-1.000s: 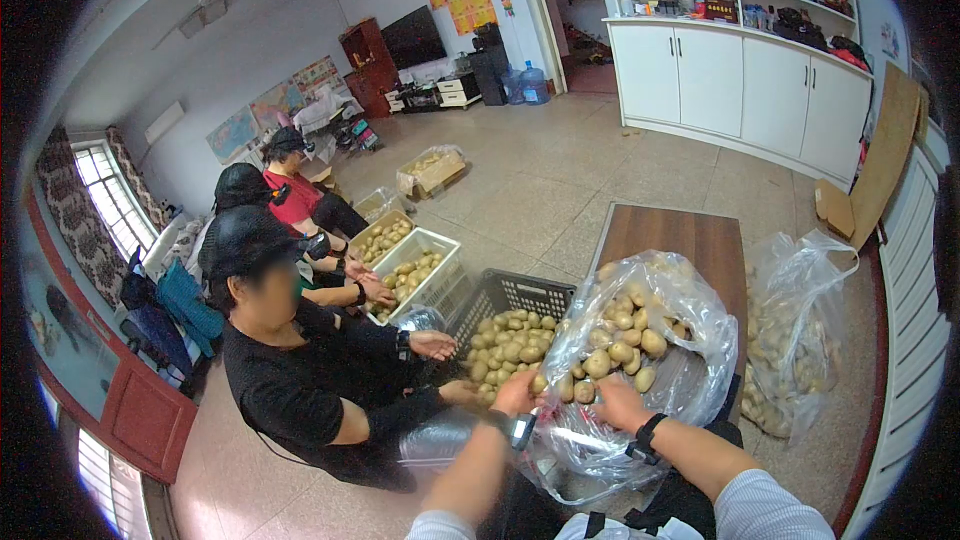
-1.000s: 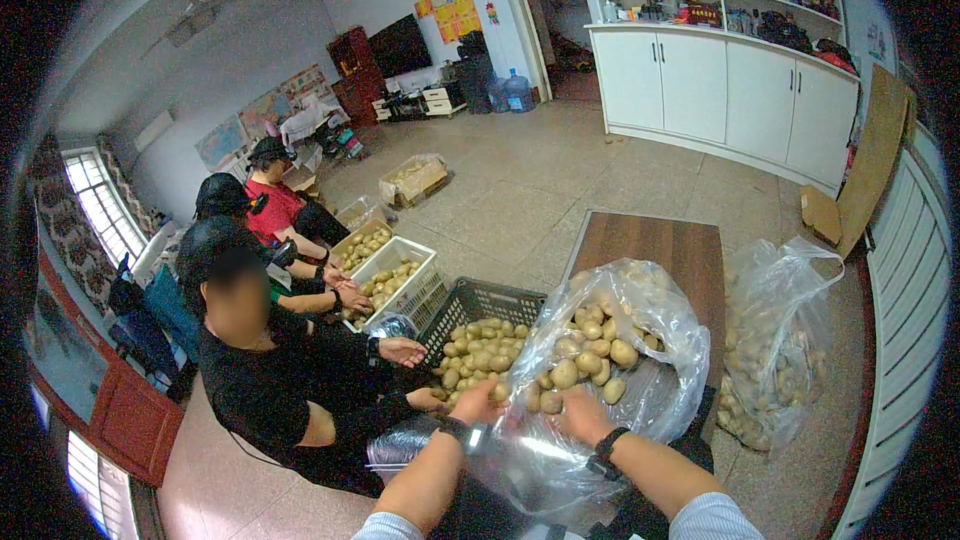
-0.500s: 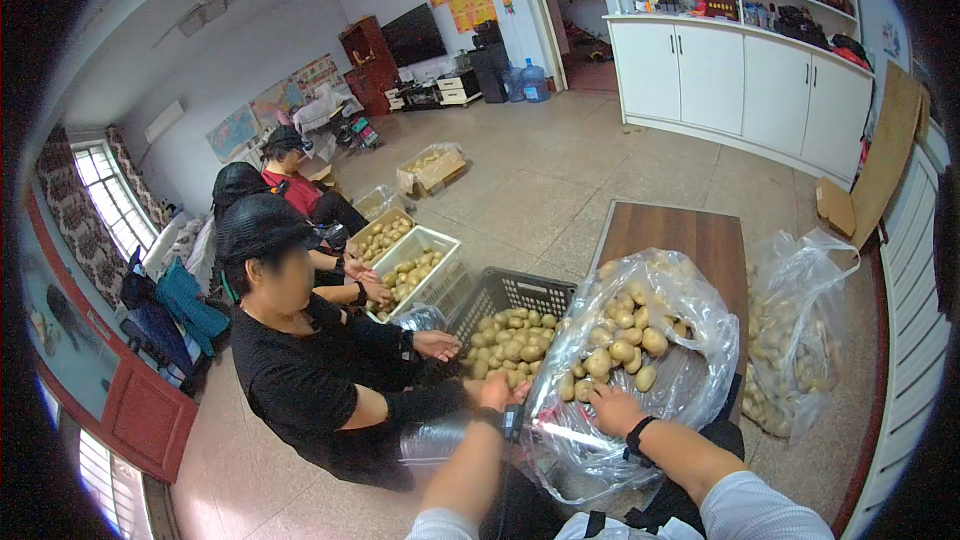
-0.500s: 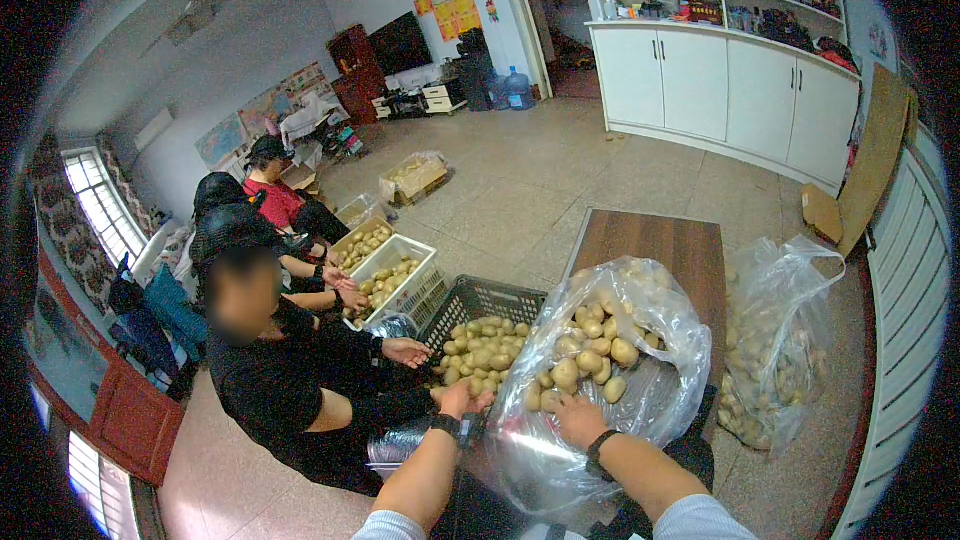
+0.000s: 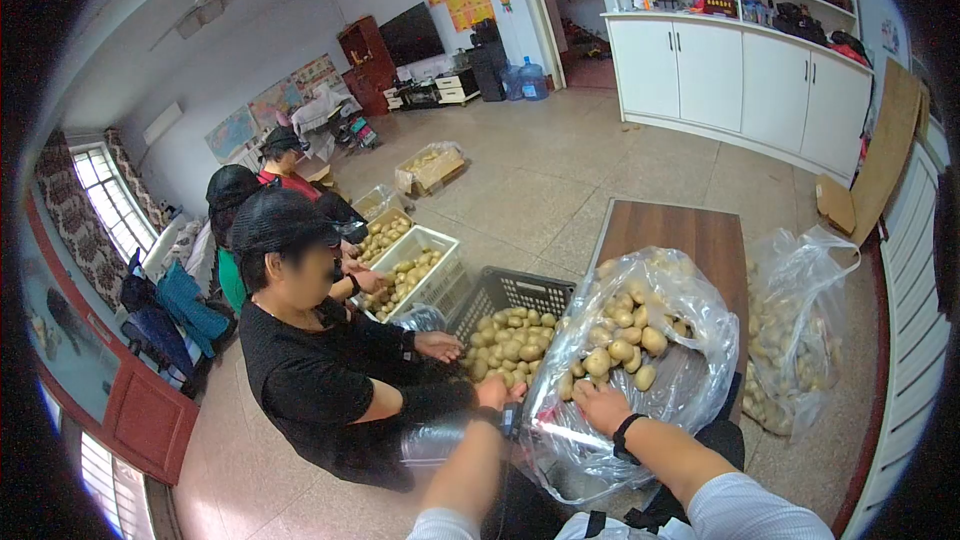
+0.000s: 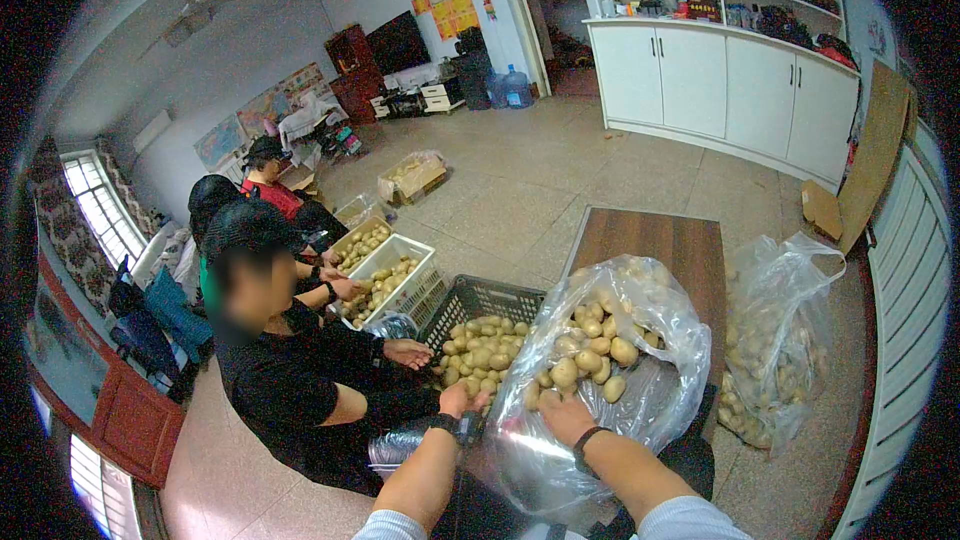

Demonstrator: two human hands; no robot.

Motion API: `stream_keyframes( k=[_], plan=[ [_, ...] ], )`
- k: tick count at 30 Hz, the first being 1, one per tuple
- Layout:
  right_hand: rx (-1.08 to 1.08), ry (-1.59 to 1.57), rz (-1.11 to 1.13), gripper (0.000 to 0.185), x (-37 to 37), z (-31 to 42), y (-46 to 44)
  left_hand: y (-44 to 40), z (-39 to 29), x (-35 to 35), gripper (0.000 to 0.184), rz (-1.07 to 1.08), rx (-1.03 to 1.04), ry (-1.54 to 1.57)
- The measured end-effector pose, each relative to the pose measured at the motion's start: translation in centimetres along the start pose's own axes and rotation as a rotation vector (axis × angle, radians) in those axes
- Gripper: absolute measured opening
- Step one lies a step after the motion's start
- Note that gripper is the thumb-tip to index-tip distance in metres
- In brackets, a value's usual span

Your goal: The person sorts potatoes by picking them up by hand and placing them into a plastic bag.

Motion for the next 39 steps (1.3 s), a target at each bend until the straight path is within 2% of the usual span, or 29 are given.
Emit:
stream_keyframes(
  k=[3, 7, 11, 13, 18, 21, 23, 24, 29, 31, 37, 39],
  plan=[
    [-0.028, -0.035, -0.062, 0.030, 1.7, -0.2, -0.6, 0.3, 0.0, -1.3, 0.042, -0.179, 0.019, 0.039],
    [0.031, 0.038, -0.023, 0.025, 1.3, -0.3, -0.5, -0.1, 0.2, -1.5, 0.051, -0.115, -0.006, -0.007],
    [0.080, -0.048, 0.035, 0.020, 1.0, -1.1, 0.5, -0.2, 0.3, -1.3, 0.062, -0.076, -0.025, -0.031],
    [0.102, -0.111, 0.039, 0.018, 1.6, -1.9, 1.2, -0.6, 1.5, -0.6, 0.062, -0.054, -0.038, -0.042],
    [0.080, -0.041, 0.125, 0.017, 2.9, -3.5, 3.1, -0.5, 2.1, -0.1, 0.059, -0.012, -0.105, 0.010],
    [0.072, -0.184, 0.049, 0.021, 1.8, -4.5, 4.3, -0.7, 2.7, 1.2, 0.055, -0.038, -0.005, -0.035],
    [0.112, -0.178, 0.040, 0.021, 1.6, -5.2, 4.7, -0.2, 3.9, 1.0, 0.052, -0.167, -0.147, 0.245],
    [0.152, -0.172, 0.034, 0.020, 1.6, -5.7, 4.9, -0.2, 3.9, 1.0, 0.052, -0.167, -0.146, 0.245],
    [0.268, -0.300, -0.059, 0.017, 1.4, -6.9, 4.4, 0.0, 1.7, -0.5, 0.056, -0.113, -0.014, -0.105],
    [0.290, -0.355, -0.072, 0.016, 1.5, -7.2, 4.3, 0.1, 1.7, -0.7, 0.057, -0.107, -0.008, -0.093],
    [0.338, -0.556, -0.127, 0.035, 0.8, -7.7, 4.7, 0.1, 3.1, 0.5, 0.056, -0.079, -0.040, -0.075],
    [0.471, -0.634, -0.017, 0.051, 0.4, -8.0, 5.1, -0.2, 4.7, 2.1, 0.056, -0.076, -0.070, -0.040]
  ],
)
Point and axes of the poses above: each hand's wrist, its own y-axis away from the middle knuckle, its own x-axis out of the palm, z = x × y, the point moved 10 cm from there along -y, towards the middle knuckle, and after that the axes turned 10 degrees about x, right-handed, at the moved point
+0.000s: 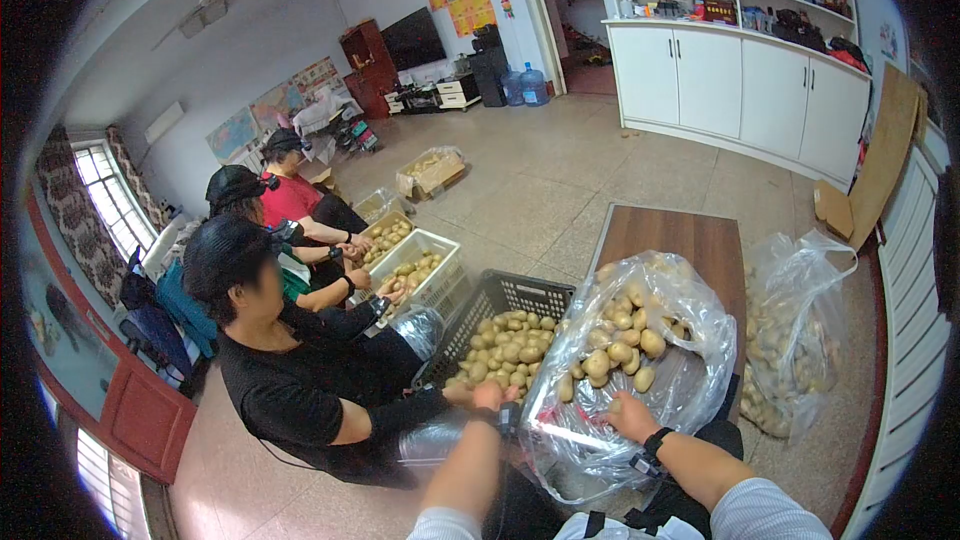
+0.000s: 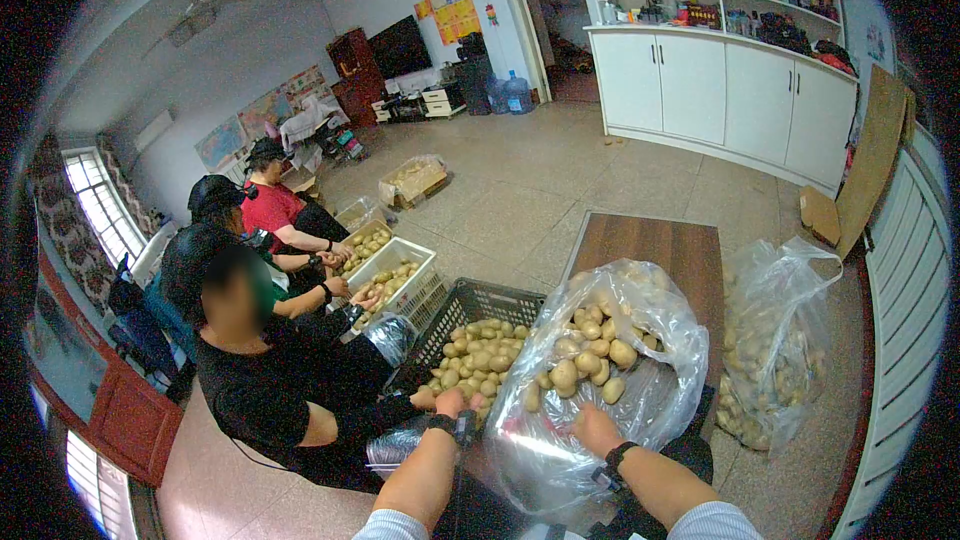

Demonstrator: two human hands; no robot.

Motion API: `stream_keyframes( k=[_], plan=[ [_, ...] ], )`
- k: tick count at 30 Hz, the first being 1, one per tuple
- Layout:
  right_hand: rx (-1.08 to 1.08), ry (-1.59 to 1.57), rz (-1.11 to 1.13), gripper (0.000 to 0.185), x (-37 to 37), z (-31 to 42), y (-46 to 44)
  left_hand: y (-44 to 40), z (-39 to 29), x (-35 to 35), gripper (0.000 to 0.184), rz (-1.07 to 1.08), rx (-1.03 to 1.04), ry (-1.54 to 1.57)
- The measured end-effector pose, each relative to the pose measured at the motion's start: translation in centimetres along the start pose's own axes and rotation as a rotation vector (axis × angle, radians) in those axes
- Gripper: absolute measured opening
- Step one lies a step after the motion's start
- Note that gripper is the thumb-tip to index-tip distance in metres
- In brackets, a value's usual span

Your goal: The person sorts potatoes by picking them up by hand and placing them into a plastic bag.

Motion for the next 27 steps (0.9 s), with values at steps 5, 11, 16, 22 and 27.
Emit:
stream_keyframes(
  k=[5, 11, 16, 22, 27],
  plan=[
    [0.045, -0.010, 0.029, 0.059, 0.6, -0.8, -0.4, 0.0, 0.4, 0.0, 0.061, -0.030, 0.020, -0.019],
    [0.045, -0.050, 0.040, 0.056, 1.6, -1.6, -1.0, 0.1, -0.5, -1.0, 0.072, -0.029, 0.059, -0.078],
    [-0.034, -0.080, 0.040, 0.056, 2.0, -1.5, -1.2, 0.3, -1.3, -1.7, 0.070, -0.004, 0.067, -0.092],
    [0.018, -0.105, 0.066, 0.052, 2.1, -1.0, -1.0, -0.5, 0.7, 0.9, 0.049, -0.122, -0.028, 0.350],
    [0.025, -0.193, 0.042, 0.057, 3.6, -1.9, -2.0, 0.7, -0.7, 4.8, 0.020, -0.136, -0.628, 1.468]
  ],
)
Point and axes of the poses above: each hand's wrist, its own y-axis away from the middle knuckle, its own x-axis out of the palm, z = x × y, the point moved 10 cm from there along -y, towards the middle knuckle, and after that the axes turned 10 degrees about x, right-handed, at the moved point
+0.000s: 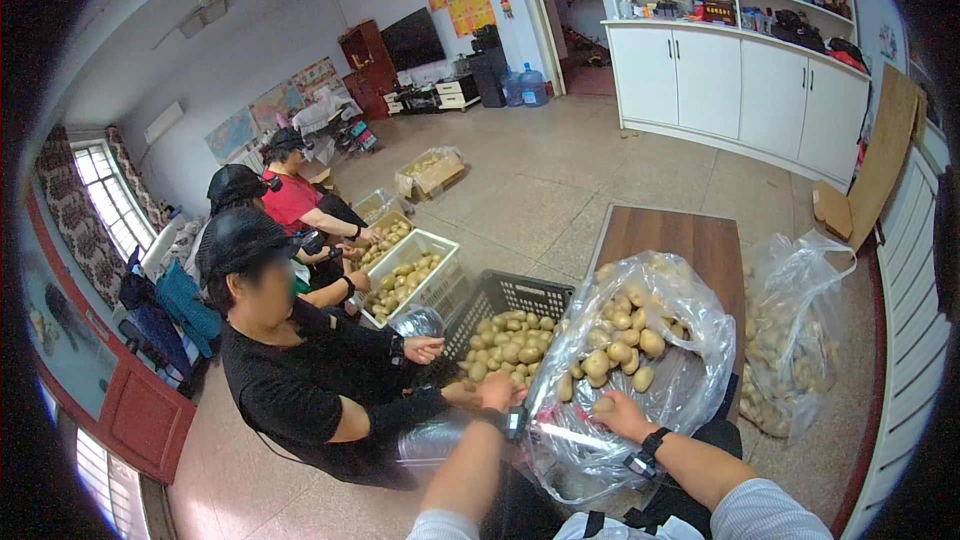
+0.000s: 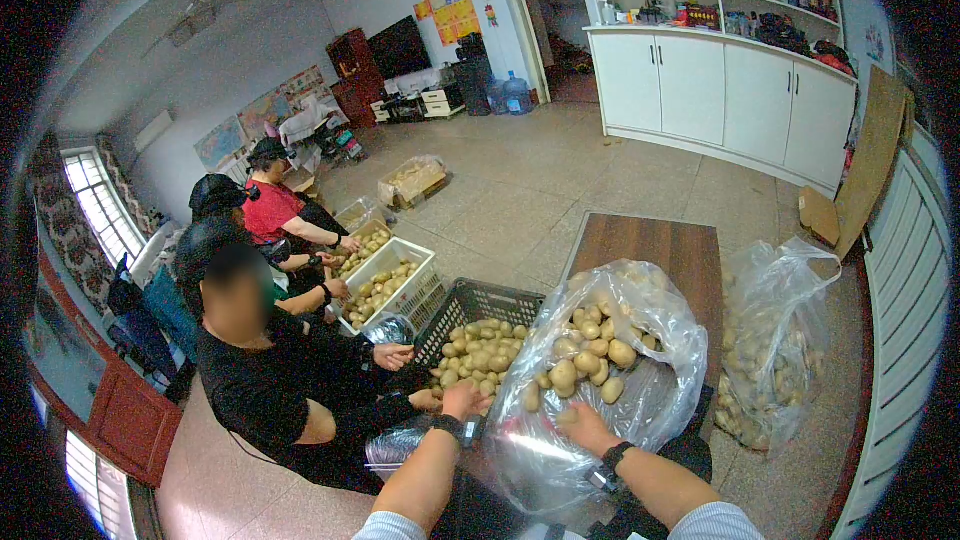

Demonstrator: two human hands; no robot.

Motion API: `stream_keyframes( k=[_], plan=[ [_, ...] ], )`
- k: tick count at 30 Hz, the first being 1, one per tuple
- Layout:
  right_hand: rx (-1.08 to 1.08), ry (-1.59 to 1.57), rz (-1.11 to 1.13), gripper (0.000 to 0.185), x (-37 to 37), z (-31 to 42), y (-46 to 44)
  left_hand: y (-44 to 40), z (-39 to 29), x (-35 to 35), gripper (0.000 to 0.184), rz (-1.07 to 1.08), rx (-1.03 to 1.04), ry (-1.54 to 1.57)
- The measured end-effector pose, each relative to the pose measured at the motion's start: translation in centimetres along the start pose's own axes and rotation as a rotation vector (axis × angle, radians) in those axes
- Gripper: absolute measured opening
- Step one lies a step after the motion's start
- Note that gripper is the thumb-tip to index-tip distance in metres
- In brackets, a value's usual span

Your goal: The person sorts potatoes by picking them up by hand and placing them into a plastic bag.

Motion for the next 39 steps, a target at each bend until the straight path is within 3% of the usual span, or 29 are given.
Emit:
stream_keyframes(
  k=[3, 4, 6, 9, 10, 12, 14, 18, 21, 23, 27, 30, 33, 35, 39],
  plan=[
    [-0.027, -0.090, 0.077, 0.053, 0.0, 2.9, 1.0, -0.4, 0.2, 2.4, 0.024, 0.326, 0.082, -0.046],
    [-0.026, -0.090, 0.077, 0.053, 0.3, 2.6, 0.6, 0.1, -2.2, 3.7, 0.024, 0.501, 0.457, -0.655],
    [0.117, -0.306, 0.331, 0.041, 3.3, 1.3, -0.2, 1.8, -2.5, 5.8, 0.024, 0.649, 0.832, -1.272],
    [0.110, -0.345, 0.385, 0.032, 4.1, 2.7, 0.1, 1.7, -2.4, 6.6, 0.029, 0.643, 0.749, -0.773],
    [0.110, -0.345, 0.385, 0.032, 4.1, 3.2, 0.2, 2.4, -1.7, 7.3, 0.028, 0.701, 0.440, -0.590],
    [0.055, -0.343, 0.401, 0.030, 3.9, 4.8, 0.7, 6.4, -3.2, 9.6, 0.030, 0.742, 0.133, -0.402],
    [0.002, -0.306, 0.407, 0.030, 3.3, 6.9, 1.3, 9.5, -3.6, 9.3, 0.031, 0.465, -0.297, -0.115],
    [-0.123, -0.296, 0.370, 0.030, 3.1, 9.3, 1.7, 9.8, -1.3, 9.9, 0.033, 0.531, -0.357, -0.118],
    [-0.160, -0.329, 0.334, 0.031, 3.2, 9.7, 1.5, 9.8, -2.2, 11.5, 0.035, 0.738, -0.076, -0.318],
    [-0.174, -0.301, 0.315, 0.031, 3.3, 10.0, 1.5, 12.9, -3.5, 12.5, 0.035, 0.721, -0.337, -0.281],
    [-0.202, -0.226, 0.299, 0.029, 3.9, 9.6, 1.0, 11.2, 0.3, 12.5, 0.032, 0.848, -0.370, -0.288],
    [-0.175, -0.261, 0.332, 0.027, 4.1, 9.8, 1.1, 12.2, -1.2, 12.7, 0.034, 0.842, -0.350, -0.235],
    [-0.153, -0.391, 0.409, 0.030, 3.3, 11.7, 2.5, 11.8, -2.7, 13.2, 0.036, 0.956, -0.065, -0.452],
    [-0.155, -0.454, 0.417, 0.032, 2.7, 12.6, 3.2, 12.8, -1.9, 12.6, 0.037, 0.844, -0.384, -0.242],
    [-0.035, -0.443, 0.387, 0.038, 3.2, 10.2, 2.2, 12.7, -2.9, 12.2, 0.038, 0.810, -0.348, -0.344]
  ],
)
Point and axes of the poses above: each hand's wrist, its own y-axis away from the middle knuckle, its own x-axis out of the palm, z = x × y, the point moved 10 cm from there along -y, towards the middle knuckle, and after that the axes turned 10 degrees about x, right-handed, at the moved point
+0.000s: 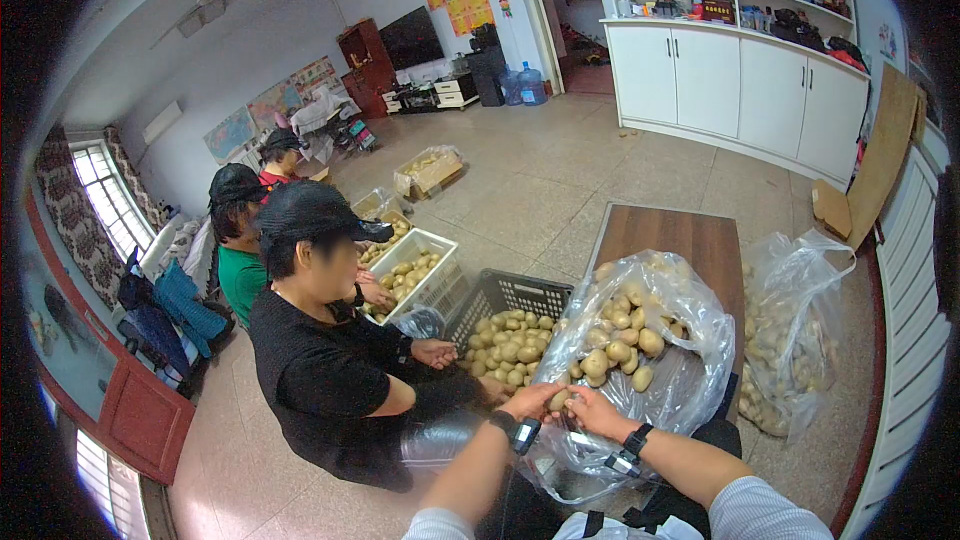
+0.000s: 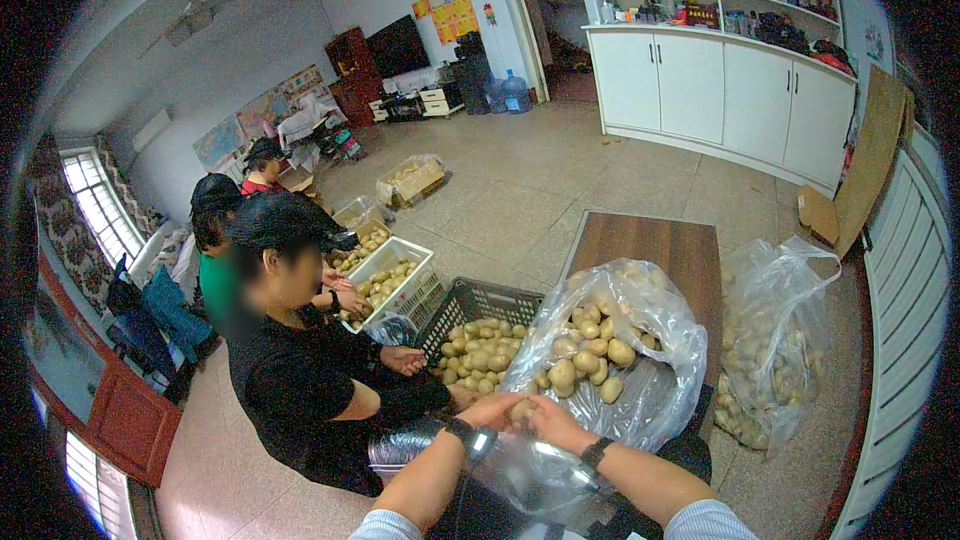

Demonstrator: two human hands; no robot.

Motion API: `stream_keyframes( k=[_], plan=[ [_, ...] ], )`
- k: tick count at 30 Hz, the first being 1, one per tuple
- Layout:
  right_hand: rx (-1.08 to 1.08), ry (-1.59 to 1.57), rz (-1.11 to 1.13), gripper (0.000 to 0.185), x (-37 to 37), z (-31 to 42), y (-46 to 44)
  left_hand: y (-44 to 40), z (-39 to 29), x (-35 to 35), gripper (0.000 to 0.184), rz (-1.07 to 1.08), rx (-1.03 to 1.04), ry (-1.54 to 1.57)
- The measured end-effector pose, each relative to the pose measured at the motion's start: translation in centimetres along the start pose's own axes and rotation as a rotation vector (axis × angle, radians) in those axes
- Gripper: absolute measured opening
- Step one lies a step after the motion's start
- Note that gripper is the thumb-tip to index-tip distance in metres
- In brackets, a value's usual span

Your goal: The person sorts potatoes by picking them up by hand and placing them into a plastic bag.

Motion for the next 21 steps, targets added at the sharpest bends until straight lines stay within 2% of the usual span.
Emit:
stream_keyframes(
  k=[6, 7, 9, 10, 13, 15, 16, 17, 18, 19, 20, 21],
  plan=[
    [-0.077, 0.197, -0.075, 0.038, -1.5, -3.8, -2.1, -3.6, 3.1, -4.6, 0.036, -0.103, 0.122, 0.354],
    [-0.076, 0.197, -0.075, 0.038, -1.7, -3.9, -1.8, -3.2, 2.3, -6.1, 0.036, -0.242, 0.199, 0.379],
    [-0.039, 0.284, -0.103, 0.035, -2.0, -4.4, -1.1, -1.7, 1.5, -7.9, 0.035, -0.382, 0.275, 0.403],
    [-0.039, 0.284, -0.103, 0.035, -2.2, -4.9, -1.1, 0.0, -0.6, -8.9, 0.034, -0.436, 0.373, -0.124],
    [-0.067, 0.319, -0.119, 0.032, -2.4, -5.2, -0.3, -1.0, 3.2, -10.3, 0.034, -0.558, 0.141, 0.569],
    [0.114, 0.288, -0.045, 0.045, -2.1, -4.9, 0.9, 1.5, 1.1, -10.3, 0.031, -0.680, 0.174, 0.464],
    [0.114, 0.288, -0.045, 0.045, -2.2, -5.3, 0.9, 1.4, 2.0, -11.3, 0.031, -0.680, 0.174, 0.464],
    [0.071, 0.343, -0.077, 0.045, -2.4, -5.5, 0.9, 1.7, -0.7, -13.5, 0.025, -0.721, 0.389, -0.423],
    [0.028, 0.398, -0.109, 0.045, -2.6, -5.4, 0.9, 1.6, -3.0, -11.1, 0.020, -0.662, 0.566, -1.319],
    [0.028, 0.398, -0.109, 0.045, -2.6, -5.2, 1.1, 1.7, -3.1, -10.8, 0.020, -0.662, 0.567, -1.320],
    [0.034, 0.431, -0.106, 0.044, -2.6, -5.1, 1.4, 2.3, -1.6, -13.3, 0.019, -0.784, 0.555, -0.603],
    [0.040, 0.464, -0.104, 0.043, -2.6, -5.0, 1.7, 2.2, -0.3, -14.1, 0.021, -0.794, 0.523, -0.246]
  ],
)
Point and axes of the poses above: each hand's wrist, its own y-axis away from the middle knuckle, its own x-axis out of the palm, z = x × y, the point moved 10 cm from there along -y, towards the middle knuckle, and after that the axes turned 10 degrees about x, right-handed, at the moved point
